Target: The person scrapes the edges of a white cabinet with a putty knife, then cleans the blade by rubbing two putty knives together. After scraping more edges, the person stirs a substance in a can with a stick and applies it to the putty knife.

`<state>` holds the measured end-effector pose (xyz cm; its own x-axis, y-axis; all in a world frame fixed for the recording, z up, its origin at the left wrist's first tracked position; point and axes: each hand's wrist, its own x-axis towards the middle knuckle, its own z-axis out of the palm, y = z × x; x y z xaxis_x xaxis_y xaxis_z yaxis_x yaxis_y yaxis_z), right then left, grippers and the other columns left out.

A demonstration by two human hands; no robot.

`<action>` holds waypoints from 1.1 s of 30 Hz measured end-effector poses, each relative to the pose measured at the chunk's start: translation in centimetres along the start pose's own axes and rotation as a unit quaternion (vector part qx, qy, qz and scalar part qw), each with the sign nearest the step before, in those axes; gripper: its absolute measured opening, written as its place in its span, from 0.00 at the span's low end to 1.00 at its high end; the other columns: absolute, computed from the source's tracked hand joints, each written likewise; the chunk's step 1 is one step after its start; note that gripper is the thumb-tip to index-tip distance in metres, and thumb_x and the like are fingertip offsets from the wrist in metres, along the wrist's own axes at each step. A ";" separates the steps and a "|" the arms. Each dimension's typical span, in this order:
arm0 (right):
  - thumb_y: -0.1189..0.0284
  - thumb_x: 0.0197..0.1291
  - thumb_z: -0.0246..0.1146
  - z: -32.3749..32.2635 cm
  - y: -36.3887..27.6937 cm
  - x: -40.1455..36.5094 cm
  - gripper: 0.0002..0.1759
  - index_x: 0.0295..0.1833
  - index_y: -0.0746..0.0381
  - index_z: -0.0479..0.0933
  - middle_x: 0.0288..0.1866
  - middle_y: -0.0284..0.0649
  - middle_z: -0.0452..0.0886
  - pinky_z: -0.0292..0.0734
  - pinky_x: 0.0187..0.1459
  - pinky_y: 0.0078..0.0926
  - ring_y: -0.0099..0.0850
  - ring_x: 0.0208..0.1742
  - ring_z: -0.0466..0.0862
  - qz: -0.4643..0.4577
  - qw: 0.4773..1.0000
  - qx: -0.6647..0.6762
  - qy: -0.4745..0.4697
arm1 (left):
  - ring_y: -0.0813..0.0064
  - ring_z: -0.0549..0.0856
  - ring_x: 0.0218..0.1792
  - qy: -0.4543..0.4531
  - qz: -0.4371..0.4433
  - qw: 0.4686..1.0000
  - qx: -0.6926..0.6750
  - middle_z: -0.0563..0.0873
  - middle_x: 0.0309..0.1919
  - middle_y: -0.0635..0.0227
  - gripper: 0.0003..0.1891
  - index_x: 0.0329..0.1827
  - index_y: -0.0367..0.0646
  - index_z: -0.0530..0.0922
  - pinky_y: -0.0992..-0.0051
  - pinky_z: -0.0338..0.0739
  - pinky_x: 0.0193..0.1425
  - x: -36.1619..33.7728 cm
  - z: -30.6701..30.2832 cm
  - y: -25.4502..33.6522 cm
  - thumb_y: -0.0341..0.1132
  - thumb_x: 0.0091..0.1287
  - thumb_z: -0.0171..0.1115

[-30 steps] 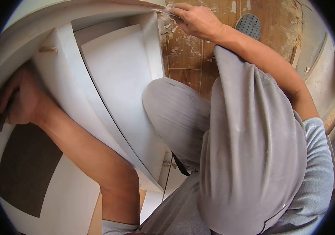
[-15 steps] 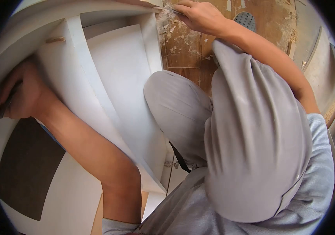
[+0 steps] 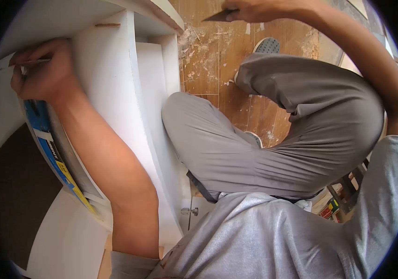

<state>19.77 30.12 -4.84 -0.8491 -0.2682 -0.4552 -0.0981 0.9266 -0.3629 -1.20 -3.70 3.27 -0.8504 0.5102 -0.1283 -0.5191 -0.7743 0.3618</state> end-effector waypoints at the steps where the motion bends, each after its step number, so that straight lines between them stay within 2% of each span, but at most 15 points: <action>1: 0.62 0.71 0.64 0.2 -0.4 0.0 0.17 0.44 0.65 0.89 0.39 0.60 0.89 0.84 0.43 0.52 0.58 0.41 0.90 0.001 1.000 -0.011 -0.002 | 0.93 0.90 0.29 0.002 0.033 0.999 0.016 0.91 0.30 0.89 0.05 0.37 0.58 0.85 0.85 0.84 0.32 -0.2 0.2 -0.8 0.40 0.64 0.61; 2: 0.64 0.72 0.66 0.6 -1.1 -0.1 0.15 0.50 0.65 0.88 0.41 0.55 0.90 0.85 0.47 0.50 0.54 0.44 0.91 0.016 0.999 -0.032 -0.026 | 0.91 0.90 0.30 0.005 0.066 0.997 0.033 0.90 0.29 0.88 0.05 0.39 0.59 0.85 0.85 0.80 0.31 -0.3 0.2 -1.3 0.40 0.64 0.61; 3: 0.66 0.72 0.69 1.0 -1.7 0.0 0.15 0.55 0.65 0.88 0.42 0.50 0.92 0.86 0.51 0.47 0.50 0.47 0.92 0.030 0.997 -0.051 -0.047 | 0.91 0.90 0.30 0.004 0.070 0.997 0.028 0.90 0.29 0.88 0.05 0.39 0.59 0.85 0.85 0.80 0.31 -0.1 -0.1 -1.0 0.40 0.64 0.61; 4: 0.66 0.72 0.69 1.2 -2.2 0.0 0.13 0.50 0.65 0.89 0.43 0.49 0.91 0.85 0.52 0.48 0.50 0.49 0.91 0.005 0.995 -0.072 -0.067 | 0.91 0.90 0.29 -0.020 0.041 0.999 0.027 0.89 0.29 0.89 0.05 0.37 0.58 0.84 0.84 0.83 0.32 0.2 -0.3 -0.5 0.38 0.62 0.61; 5: 0.66 0.72 0.69 1.3 -2.5 -0.1 0.13 0.50 0.65 0.89 0.43 0.49 0.91 0.85 0.52 0.48 0.50 0.49 0.91 0.002 0.995 -0.075 -0.065 | 0.90 0.89 0.28 -0.043 0.012 0.999 0.028 0.89 0.29 0.89 0.05 0.35 0.57 0.84 0.83 0.86 0.33 0.5 -0.5 0.0 0.37 0.59 0.60; 9: 0.65 0.73 0.67 0.8 -3.0 -0.3 0.13 0.50 0.64 0.88 0.43 0.48 0.90 0.83 0.54 0.48 0.50 0.52 0.90 -0.011 0.993 -0.090 -0.082 | 0.89 0.89 0.28 -0.018 0.000 1.000 0.009 0.87 0.27 0.89 0.05 0.34 0.56 0.83 0.83 0.85 0.32 0.6 -0.6 0.4 0.37 0.58 0.60; 12: 0.65 0.74 0.66 0.7 -2.7 0.0 0.13 0.50 0.65 0.88 0.41 0.49 0.89 0.84 0.53 0.49 0.51 0.50 0.89 -0.006 0.995 -0.085 -0.045 | 0.90 0.89 0.28 -0.011 0.024 0.999 0.028 0.87 0.27 0.89 0.04 0.34 0.55 0.83 0.84 0.85 0.31 0.6 -0.4 0.2 0.36 0.58 0.61; 14: 0.66 0.75 0.65 1.2 -2.3 0.7 0.13 0.50 0.65 0.87 0.38 0.51 0.87 0.83 0.50 0.51 0.54 0.47 0.89 -0.033 0.996 -0.076 0.021 | 0.90 0.89 0.26 -0.032 0.031 0.998 0.036 0.87 0.27 0.88 0.05 0.35 0.56 0.83 0.84 0.85 0.30 0.8 -0.7 0.2 0.35 0.58 0.61; 21: 0.66 0.76 0.64 2.9 -4.3 2.1 0.13 0.51 0.66 0.87 0.36 0.54 0.88 0.84 0.45 0.52 0.55 0.41 0.88 -0.040 0.995 -0.025 0.083 | 0.91 0.89 0.26 -0.046 0.023 0.998 0.031 0.87 0.28 0.88 0.04 0.33 0.56 0.83 0.85 0.85 0.30 0.6 -0.6 0.3 0.36 0.60 0.60; 23: 0.66 0.76 0.64 3.8 -3.9 2.4 0.15 0.54 0.67 0.87 0.38 0.55 0.89 0.85 0.45 0.50 0.55 0.41 0.89 -0.075 0.986 0.022 0.147 | 0.91 0.89 0.26 -0.009 0.039 0.998 0.041 0.87 0.27 0.89 0.05 0.32 0.57 0.83 0.85 0.85 0.29 0.4 -0.1 0.0 0.37 0.62 0.58; 27: 0.67 0.76 0.65 4.5 -3.4 3.2 0.16 0.58 0.68 0.87 0.41 0.55 0.90 0.85 0.46 0.48 0.53 0.42 0.90 -0.060 0.987 0.061 0.135 | 0.93 0.87 0.25 -0.022 0.028 0.999 0.023 0.87 0.26 0.90 0.06 0.33 0.58 0.83 0.86 0.85 0.29 0.8 -0.5 0.1 0.38 0.65 0.58; 33: 0.69 0.76 0.65 6.3 -2.6 3.2 0.15 0.57 0.69 0.87 0.51 0.52 0.91 0.87 0.48 0.47 0.52 0.45 0.91 -0.093 0.974 0.055 0.198 | 0.91 0.88 0.27 -0.034 0.034 0.998 0.037 0.89 0.28 0.90 0.04 0.35 0.60 0.85 0.85 0.75 0.29 0.0 -0.5 -0.4 0.40 0.63 0.62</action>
<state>20.56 25.21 -10.52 -0.9575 -0.2866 -0.0322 -0.2321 0.8322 -0.5036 -1.06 -3.54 2.63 -0.8742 0.4841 -0.0382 -0.4505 -0.7792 0.4358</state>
